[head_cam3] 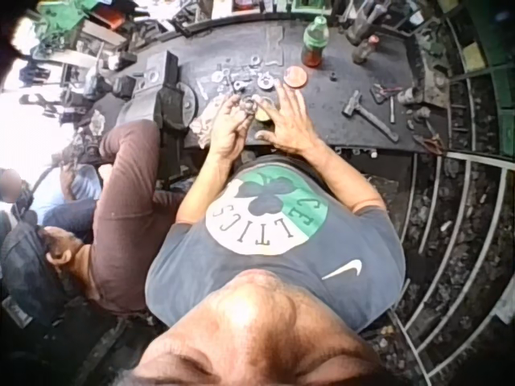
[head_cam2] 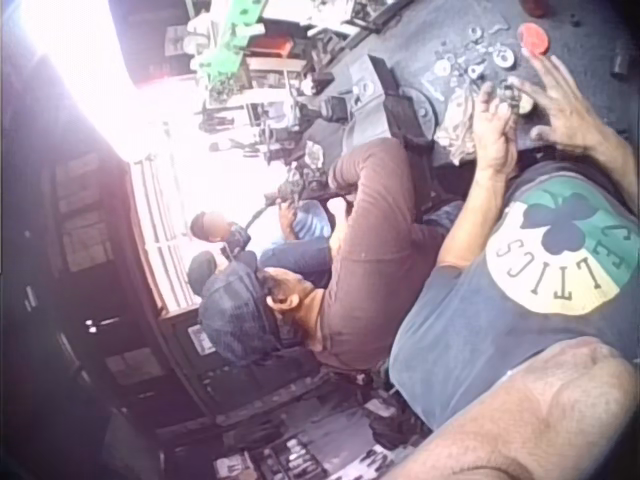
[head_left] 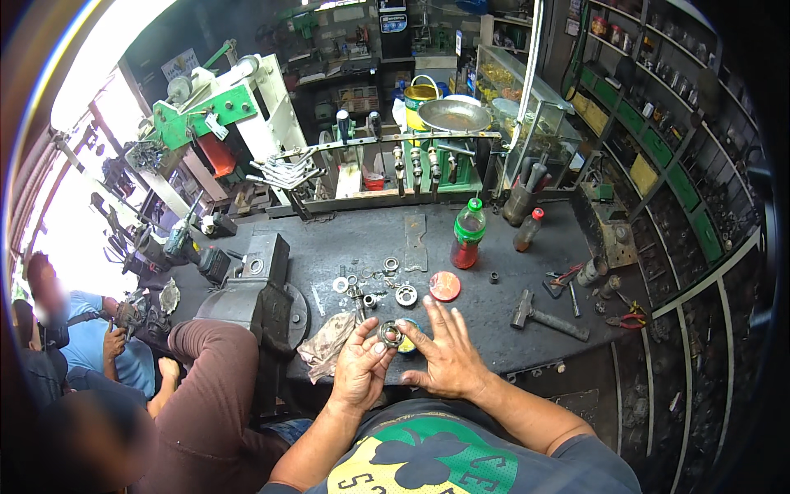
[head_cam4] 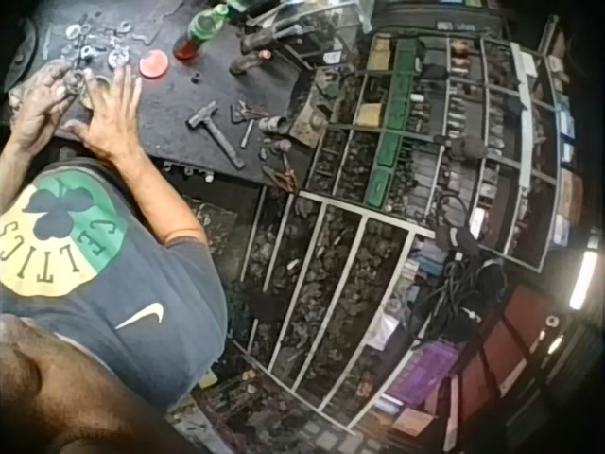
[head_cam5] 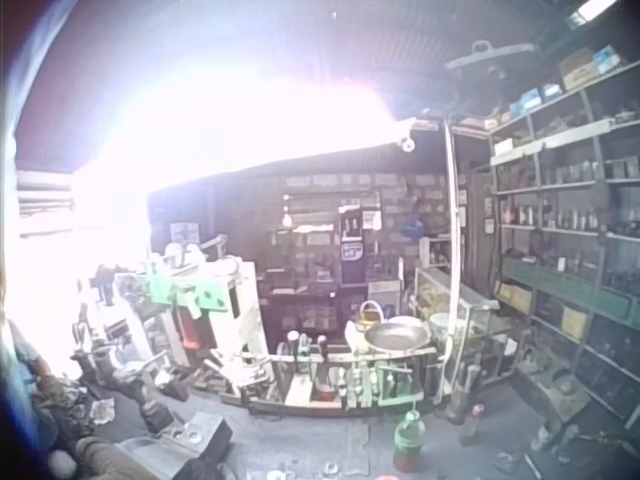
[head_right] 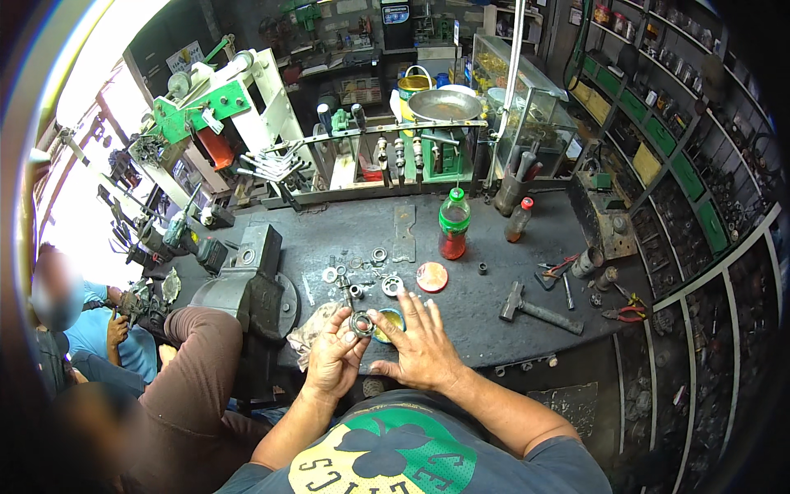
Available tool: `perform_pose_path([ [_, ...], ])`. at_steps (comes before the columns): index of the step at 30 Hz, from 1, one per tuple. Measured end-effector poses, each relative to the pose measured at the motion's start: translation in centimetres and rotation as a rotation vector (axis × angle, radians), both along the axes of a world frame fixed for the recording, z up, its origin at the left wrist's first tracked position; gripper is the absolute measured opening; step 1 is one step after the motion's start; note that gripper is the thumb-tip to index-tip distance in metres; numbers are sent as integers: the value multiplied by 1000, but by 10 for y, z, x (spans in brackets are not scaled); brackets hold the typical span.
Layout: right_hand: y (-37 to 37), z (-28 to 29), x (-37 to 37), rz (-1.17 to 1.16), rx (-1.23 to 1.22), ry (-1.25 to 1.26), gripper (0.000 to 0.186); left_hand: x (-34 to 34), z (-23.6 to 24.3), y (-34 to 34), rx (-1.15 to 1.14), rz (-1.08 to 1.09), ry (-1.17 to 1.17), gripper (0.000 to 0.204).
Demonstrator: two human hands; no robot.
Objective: The person applies grease to small mechanical parts on a workbench, wipes them with a cloth, and then uses a bench grinder to smooth a metal component. The person handles bearings, a grease container, and a cloth while working in a workshop environment.
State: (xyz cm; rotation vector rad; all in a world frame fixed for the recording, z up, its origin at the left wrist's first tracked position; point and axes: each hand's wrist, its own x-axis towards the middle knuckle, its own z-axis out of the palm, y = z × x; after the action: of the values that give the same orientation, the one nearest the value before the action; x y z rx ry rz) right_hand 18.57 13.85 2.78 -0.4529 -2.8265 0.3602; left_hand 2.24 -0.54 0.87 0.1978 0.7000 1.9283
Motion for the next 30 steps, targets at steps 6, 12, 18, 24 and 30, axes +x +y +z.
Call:
perform_pose_path([
  [6,19,13,-4,-12,-264,229,94,2,7,8,86,-13,-6,73],
  [12,12,25,-2,71,-157,207,84,2,6,3,68,-27,49,74],
  [18,0,24,0,94,-53,172,81,1,-2,-5,35,22,75,73],
  [24,-1,36,-8,112,-211,322,81,-6,13,-4,29,103,96,72],
  [30,-6,25,-23,163,-264,342,81,-6,7,-10,19,17,137,73],
])
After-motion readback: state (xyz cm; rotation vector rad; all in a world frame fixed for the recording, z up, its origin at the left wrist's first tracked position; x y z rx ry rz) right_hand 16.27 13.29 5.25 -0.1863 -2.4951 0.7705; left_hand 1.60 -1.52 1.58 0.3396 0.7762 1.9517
